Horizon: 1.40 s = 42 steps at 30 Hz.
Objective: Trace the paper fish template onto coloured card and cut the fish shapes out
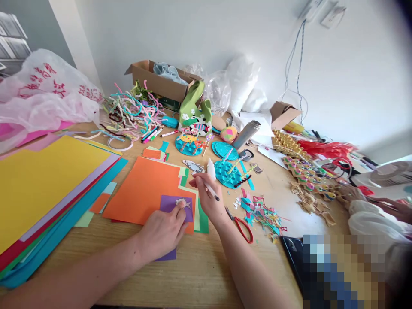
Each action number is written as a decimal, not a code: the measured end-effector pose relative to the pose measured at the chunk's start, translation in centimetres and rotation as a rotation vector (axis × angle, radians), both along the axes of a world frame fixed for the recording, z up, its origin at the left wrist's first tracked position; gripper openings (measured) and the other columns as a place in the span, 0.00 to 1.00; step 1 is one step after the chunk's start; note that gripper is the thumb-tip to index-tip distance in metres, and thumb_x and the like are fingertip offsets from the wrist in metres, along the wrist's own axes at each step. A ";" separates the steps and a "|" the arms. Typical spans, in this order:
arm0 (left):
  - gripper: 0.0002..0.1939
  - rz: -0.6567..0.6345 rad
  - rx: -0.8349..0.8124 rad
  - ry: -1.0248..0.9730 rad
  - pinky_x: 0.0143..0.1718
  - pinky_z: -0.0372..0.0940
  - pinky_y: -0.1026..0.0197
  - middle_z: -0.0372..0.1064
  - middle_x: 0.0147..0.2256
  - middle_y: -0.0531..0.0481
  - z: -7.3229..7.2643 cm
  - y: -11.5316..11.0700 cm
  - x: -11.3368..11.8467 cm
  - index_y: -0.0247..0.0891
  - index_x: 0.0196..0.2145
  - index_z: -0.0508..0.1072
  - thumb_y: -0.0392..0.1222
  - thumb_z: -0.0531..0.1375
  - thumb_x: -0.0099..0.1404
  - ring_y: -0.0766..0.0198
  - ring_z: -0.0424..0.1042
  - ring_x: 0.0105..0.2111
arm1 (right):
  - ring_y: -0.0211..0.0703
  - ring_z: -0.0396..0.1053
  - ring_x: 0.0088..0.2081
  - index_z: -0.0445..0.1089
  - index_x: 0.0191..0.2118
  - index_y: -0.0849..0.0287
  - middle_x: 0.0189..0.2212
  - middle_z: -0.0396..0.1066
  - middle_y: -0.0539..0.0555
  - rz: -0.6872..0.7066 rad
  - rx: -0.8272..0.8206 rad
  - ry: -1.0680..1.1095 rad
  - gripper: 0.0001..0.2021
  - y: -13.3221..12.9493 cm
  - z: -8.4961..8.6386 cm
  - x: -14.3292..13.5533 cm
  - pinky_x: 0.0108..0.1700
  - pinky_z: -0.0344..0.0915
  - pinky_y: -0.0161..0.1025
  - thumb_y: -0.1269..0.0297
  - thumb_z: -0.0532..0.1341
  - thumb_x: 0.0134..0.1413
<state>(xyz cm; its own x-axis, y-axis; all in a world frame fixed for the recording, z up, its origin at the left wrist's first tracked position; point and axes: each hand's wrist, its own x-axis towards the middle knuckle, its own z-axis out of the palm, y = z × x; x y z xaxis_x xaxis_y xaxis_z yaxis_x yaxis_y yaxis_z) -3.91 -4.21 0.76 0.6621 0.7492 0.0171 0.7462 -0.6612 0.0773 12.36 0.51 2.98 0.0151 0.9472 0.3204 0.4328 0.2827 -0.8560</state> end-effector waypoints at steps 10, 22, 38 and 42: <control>0.17 0.040 0.109 -0.240 0.29 0.69 0.58 0.65 0.58 0.37 0.3 0.5 -0.8 0.34 0.44 0.70 0.42 0.44 0.71 0.58 0.77 0.38 | 0.42 0.73 0.30 0.68 0.37 0.59 0.26 0.74 0.52 -0.348 0.084 0.069 0.13 -1.7 -2.6 3.1 0.35 0.68 0.37 0.55 0.53 0.61; 0.18 0.187 0.234 -0.288 0.32 0.70 0.61 0.68 0.55 0.39 0.4 2.6 -1.6 0.36 0.47 0.68 0.45 0.44 0.72 0.59 0.76 0.43 | 0.42 0.73 0.30 0.69 0.37 0.59 0.25 0.73 0.52 -0.416 0.148 0.081 0.13 -1.6 -2.5 3.8 0.31 0.67 0.36 0.55 0.54 0.60; 0.14 0.230 -0.136 -0.366 0.33 0.65 0.61 0.77 0.41 0.48 3.6 10.7 0.7 0.40 0.37 0.72 0.49 0.51 0.66 0.59 0.75 0.35 | 0.42 0.73 0.32 0.68 0.40 0.58 0.28 0.73 0.52 -0.321 0.245 -0.107 0.10 -1.8 -2.7 5.1 0.38 0.67 0.37 0.62 0.52 0.63; 0.12 0.281 -0.187 -0.377 0.33 0.64 0.63 0.77 0.39 0.50 3.5 13.8 0.5 0.39 0.36 0.72 0.46 0.53 0.64 0.62 0.74 0.34 | 0.41 0.73 0.32 0.68 0.39 0.58 0.28 0.73 0.52 -0.299 0.282 -0.149 0.09 -1.7 -2.7 5.2 0.37 0.66 0.36 0.64 0.52 0.63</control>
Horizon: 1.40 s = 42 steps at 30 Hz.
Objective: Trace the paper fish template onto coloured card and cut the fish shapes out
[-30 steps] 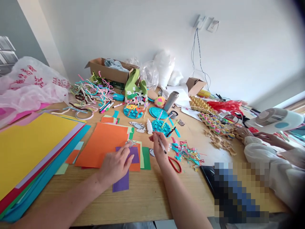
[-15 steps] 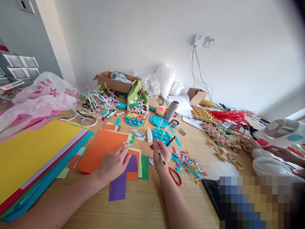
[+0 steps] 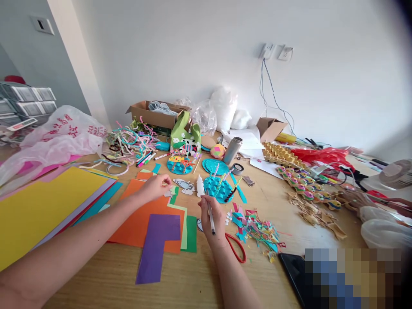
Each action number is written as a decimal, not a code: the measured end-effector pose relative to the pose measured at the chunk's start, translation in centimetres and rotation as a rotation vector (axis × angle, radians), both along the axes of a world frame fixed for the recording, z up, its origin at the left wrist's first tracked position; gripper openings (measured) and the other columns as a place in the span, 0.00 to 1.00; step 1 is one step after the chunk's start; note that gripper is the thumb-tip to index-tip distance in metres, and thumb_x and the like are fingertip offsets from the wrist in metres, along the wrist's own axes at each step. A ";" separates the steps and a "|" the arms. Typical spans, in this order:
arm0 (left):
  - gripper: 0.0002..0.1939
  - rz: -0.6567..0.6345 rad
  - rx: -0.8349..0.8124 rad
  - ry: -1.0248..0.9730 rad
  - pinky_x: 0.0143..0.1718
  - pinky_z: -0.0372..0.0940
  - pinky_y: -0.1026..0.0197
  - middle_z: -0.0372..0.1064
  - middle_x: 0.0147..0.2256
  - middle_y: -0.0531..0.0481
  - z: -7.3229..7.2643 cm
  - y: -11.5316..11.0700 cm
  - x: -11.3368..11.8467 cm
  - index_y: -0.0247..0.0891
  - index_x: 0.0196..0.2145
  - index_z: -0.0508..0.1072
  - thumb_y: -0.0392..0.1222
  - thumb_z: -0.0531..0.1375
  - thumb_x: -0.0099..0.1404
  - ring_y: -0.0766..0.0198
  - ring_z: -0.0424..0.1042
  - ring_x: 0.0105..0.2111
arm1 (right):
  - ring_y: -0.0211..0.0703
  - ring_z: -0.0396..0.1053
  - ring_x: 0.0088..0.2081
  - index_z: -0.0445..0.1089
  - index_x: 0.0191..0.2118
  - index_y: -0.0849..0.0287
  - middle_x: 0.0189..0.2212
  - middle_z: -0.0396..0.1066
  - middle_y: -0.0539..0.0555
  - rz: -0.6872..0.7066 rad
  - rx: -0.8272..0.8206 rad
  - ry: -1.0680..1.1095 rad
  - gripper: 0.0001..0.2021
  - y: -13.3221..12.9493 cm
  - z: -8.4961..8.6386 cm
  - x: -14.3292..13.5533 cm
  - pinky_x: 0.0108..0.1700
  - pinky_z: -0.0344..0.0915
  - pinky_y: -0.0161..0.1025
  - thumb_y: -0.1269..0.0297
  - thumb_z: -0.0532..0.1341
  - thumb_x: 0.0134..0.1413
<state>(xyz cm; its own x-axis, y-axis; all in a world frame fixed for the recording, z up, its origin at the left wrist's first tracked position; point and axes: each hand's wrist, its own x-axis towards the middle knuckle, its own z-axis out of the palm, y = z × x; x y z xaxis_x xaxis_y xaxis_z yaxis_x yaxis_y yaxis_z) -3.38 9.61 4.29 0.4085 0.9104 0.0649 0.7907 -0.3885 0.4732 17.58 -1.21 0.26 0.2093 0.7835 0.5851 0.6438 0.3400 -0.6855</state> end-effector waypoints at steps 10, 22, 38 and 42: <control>0.14 0.024 -0.235 0.194 0.43 0.68 0.51 0.70 0.44 0.46 -2.8 3.3 -0.1 0.35 0.45 0.71 0.46 0.60 0.65 0.59 0.71 0.42 | 0.38 0.70 0.31 0.68 0.40 0.58 0.28 0.71 0.51 0.036 0.106 -0.073 0.07 0.1 -0.4 0.2 0.36 0.65 0.34 0.69 0.53 0.63; 0.18 0.015 -0.349 0.143 0.45 0.68 0.47 0.67 0.50 0.43 -3.7 4.2 -0.2 0.36 0.51 0.67 0.46 0.58 0.66 0.56 0.70 0.46 | 0.38 0.71 0.31 0.68 0.40 0.58 0.29 0.71 0.51 0.040 0.145 -0.101 0.07 0.0 0.0 0.3 0.35 0.65 0.34 0.71 0.54 0.62; 0.19 0.016 -0.369 -0.148 0.44 0.69 0.48 0.67 0.50 0.43 -3.1 8.3 5.5 0.36 0.52 0.67 0.46 0.58 0.66 0.56 0.70 0.46 | 0.39 0.71 0.31 0.68 0.40 0.60 0.28 0.71 0.52 -0.007 0.170 -0.123 0.07 0.0 0.6 0.6 0.35 0.65 0.35 0.70 0.53 0.62; 0.17 0.022 -0.254 -0.138 0.43 0.69 0.49 0.68 0.48 0.44 -2.5 6.3 3.3 0.36 0.49 0.69 0.46 0.58 0.66 0.58 0.71 0.43 | 0.39 0.72 0.31 0.69 0.40 0.59 0.28 0.72 0.51 -0.072 0.177 -0.073 0.07 0.0 0.7 1.0 0.36 0.66 0.35 0.69 0.53 0.62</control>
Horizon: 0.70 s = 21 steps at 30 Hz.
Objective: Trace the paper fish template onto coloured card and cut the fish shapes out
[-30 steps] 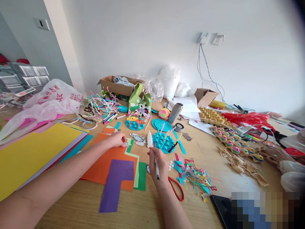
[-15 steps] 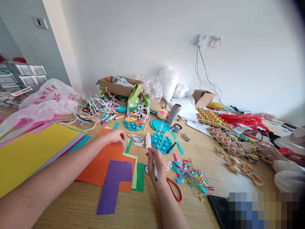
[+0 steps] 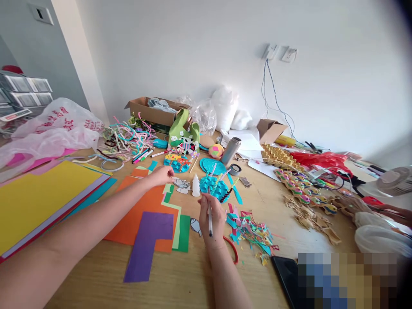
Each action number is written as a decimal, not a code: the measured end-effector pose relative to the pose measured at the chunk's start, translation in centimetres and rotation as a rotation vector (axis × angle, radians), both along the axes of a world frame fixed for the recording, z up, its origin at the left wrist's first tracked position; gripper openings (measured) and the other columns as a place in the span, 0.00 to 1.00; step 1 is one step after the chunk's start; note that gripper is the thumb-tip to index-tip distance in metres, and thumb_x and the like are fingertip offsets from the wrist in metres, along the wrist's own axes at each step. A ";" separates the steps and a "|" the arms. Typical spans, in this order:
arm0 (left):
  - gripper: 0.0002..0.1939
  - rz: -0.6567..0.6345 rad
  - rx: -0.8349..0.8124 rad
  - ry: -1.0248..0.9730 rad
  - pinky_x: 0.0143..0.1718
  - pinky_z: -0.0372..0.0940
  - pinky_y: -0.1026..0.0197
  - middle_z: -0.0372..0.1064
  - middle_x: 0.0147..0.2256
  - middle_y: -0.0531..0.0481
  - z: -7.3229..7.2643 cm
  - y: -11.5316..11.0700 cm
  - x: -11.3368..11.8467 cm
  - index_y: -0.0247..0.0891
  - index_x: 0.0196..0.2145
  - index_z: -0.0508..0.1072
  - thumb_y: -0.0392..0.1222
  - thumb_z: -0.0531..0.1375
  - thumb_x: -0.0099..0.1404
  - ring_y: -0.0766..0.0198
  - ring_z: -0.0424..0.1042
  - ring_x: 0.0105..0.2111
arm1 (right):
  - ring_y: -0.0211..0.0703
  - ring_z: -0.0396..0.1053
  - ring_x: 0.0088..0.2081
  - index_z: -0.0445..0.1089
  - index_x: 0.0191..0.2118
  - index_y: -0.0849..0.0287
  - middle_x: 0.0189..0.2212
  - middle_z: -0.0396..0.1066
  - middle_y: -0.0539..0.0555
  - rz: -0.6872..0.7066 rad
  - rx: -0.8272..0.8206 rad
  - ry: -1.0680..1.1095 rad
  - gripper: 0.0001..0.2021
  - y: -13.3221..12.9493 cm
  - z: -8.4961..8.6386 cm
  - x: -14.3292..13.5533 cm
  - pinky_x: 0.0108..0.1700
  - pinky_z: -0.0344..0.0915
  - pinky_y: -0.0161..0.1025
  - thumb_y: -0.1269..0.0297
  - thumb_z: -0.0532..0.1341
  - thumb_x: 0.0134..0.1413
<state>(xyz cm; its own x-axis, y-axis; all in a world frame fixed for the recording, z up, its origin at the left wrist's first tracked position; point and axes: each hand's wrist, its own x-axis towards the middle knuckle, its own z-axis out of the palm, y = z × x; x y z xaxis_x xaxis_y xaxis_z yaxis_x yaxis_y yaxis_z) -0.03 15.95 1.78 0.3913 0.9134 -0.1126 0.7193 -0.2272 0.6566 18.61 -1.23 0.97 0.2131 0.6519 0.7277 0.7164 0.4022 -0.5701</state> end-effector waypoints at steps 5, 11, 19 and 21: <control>0.09 -0.006 0.101 -0.013 0.37 0.66 0.60 0.74 0.35 0.49 0.7 -7.0 -5.1 0.38 0.35 0.73 0.42 0.62 0.56 0.59 0.72 0.36 | 0.41 0.73 0.33 0.68 0.43 0.60 0.30 0.73 0.53 -0.019 -0.059 0.011 0.08 0.0 0.0 0.1 0.37 0.67 0.37 0.67 0.53 0.63; 0.13 0.011 0.148 -0.042 0.44 0.65 0.57 0.74 0.42 0.47 0.2 -16.3 -8.3 0.42 0.40 0.74 0.44 0.62 0.55 0.56 0.72 0.41 | 0.44 0.71 0.38 0.70 0.40 0.59 0.35 0.74 0.55 0.251 -0.229 -0.174 0.05 -0.2 0.5 -1.0 0.41 0.66 0.39 0.67 0.58 0.60; 0.21 0.138 0.277 0.061 0.53 0.61 0.50 0.71 0.48 0.42 -0.5 -20.2 -7.8 0.40 0.49 0.70 0.41 0.61 0.57 0.50 0.67 0.51 | 0.50 0.66 0.50 0.69 0.50 0.57 0.44 0.73 0.59 0.504 -0.565 -0.448 0.21 -1.0 -0.1 -2.9 0.51 0.63 0.46 0.64 0.69 0.49; 0.21 0.151 0.299 0.077 0.52 0.61 0.50 0.71 0.47 0.41 -0.4 -20.3 -7.5 0.38 0.50 0.70 0.41 0.62 0.58 0.49 0.67 0.51 | 0.51 0.65 0.51 0.69 0.51 0.57 0.45 0.72 0.60 0.501 -0.588 -0.481 0.23 -1.0 -0.3 -3.0 0.52 0.62 0.47 0.62 0.70 0.48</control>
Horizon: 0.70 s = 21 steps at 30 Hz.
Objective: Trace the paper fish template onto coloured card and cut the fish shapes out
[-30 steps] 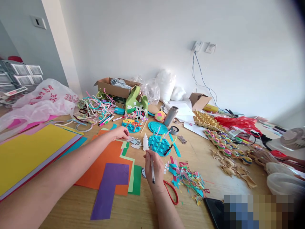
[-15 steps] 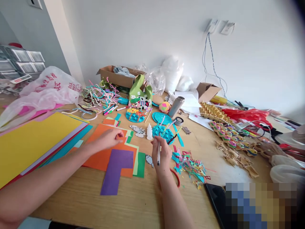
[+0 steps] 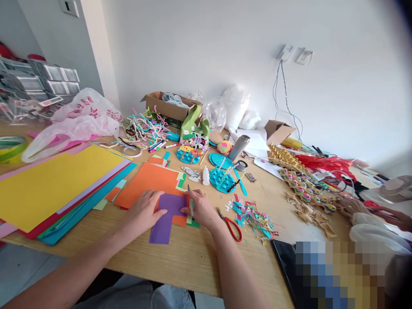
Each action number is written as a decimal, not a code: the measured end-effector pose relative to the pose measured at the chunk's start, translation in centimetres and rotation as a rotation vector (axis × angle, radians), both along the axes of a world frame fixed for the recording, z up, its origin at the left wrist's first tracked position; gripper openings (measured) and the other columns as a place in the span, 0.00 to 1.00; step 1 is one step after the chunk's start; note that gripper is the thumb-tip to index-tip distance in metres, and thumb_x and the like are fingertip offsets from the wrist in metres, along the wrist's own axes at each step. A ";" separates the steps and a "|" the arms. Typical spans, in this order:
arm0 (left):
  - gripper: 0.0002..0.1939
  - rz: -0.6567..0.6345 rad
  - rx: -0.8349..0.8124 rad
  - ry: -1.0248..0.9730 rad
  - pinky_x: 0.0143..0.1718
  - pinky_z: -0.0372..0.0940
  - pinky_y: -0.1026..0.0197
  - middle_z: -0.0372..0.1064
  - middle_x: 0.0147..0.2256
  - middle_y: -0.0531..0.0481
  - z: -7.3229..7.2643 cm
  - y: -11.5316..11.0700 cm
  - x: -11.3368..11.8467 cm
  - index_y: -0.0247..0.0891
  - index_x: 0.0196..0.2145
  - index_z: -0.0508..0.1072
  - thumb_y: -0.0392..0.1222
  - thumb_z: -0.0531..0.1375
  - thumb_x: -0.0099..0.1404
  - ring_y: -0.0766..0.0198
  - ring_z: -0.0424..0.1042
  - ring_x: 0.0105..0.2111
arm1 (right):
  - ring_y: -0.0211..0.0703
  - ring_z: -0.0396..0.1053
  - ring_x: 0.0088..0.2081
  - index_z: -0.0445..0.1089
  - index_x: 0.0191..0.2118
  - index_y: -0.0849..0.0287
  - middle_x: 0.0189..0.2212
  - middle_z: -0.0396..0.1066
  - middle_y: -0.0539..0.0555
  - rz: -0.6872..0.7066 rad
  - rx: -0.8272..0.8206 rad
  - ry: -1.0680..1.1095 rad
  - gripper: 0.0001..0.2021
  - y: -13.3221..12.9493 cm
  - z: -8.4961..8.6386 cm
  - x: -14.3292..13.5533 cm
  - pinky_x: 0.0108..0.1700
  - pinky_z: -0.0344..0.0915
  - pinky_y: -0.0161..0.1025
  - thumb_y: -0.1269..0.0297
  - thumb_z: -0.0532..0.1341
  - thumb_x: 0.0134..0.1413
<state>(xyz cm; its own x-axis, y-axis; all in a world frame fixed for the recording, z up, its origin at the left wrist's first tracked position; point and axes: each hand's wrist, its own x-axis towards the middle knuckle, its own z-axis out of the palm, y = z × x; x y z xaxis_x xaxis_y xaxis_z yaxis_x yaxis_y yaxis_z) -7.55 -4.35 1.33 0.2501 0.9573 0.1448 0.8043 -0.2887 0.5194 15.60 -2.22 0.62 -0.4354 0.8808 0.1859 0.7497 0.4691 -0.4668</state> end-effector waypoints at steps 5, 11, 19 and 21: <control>0.24 0.047 -0.035 0.064 0.52 0.60 0.50 0.70 0.48 0.37 0.0 0.1 0.6 0.35 0.53 0.67 0.43 0.62 0.59 0.48 0.65 0.52 | 0.52 0.64 0.52 0.69 0.50 0.58 0.46 0.71 0.60 0.010 0.016 -0.033 0.23 0.0 -0.1 -0.1 0.52 0.59 0.47 0.64 0.70 0.47; 0.25 0.089 -0.036 0.063 0.53 0.57 0.49 0.70 0.48 0.36 -0.5 0.3 1.4 0.35 0.52 0.68 0.39 0.63 0.55 0.45 0.64 0.52 | 0.53 0.64 0.52 0.69 0.48 0.58 0.44 0.72 0.59 -0.011 -0.019 -0.028 0.22 -0.1 0.1 -0.5 0.51 0.59 0.47 0.69 0.70 0.45; 0.28 0.123 -0.096 -0.164 0.55 0.56 0.48 0.70 0.49 0.38 -1.3 1.4 1.0 0.36 0.51 0.67 0.35 0.64 0.52 0.47 0.65 0.52 | 0.44 0.69 0.38 0.70 0.38 0.60 0.34 0.73 0.53 -0.091 -0.027 0.256 0.15 0.5 -1.1 -1.0 0.41 0.65 0.39 0.81 0.61 0.42; 0.31 0.121 -0.149 -0.266 0.53 0.58 0.49 0.71 0.48 0.38 -1.1 1.8 0.8 0.35 0.54 0.64 0.37 0.64 0.52 0.49 0.67 0.51 | 0.40 0.69 0.32 0.70 0.39 0.60 0.29 0.72 0.50 -0.105 -0.037 0.318 0.14 0.7 -1.4 -1.1 0.36 0.65 0.35 0.79 0.59 0.44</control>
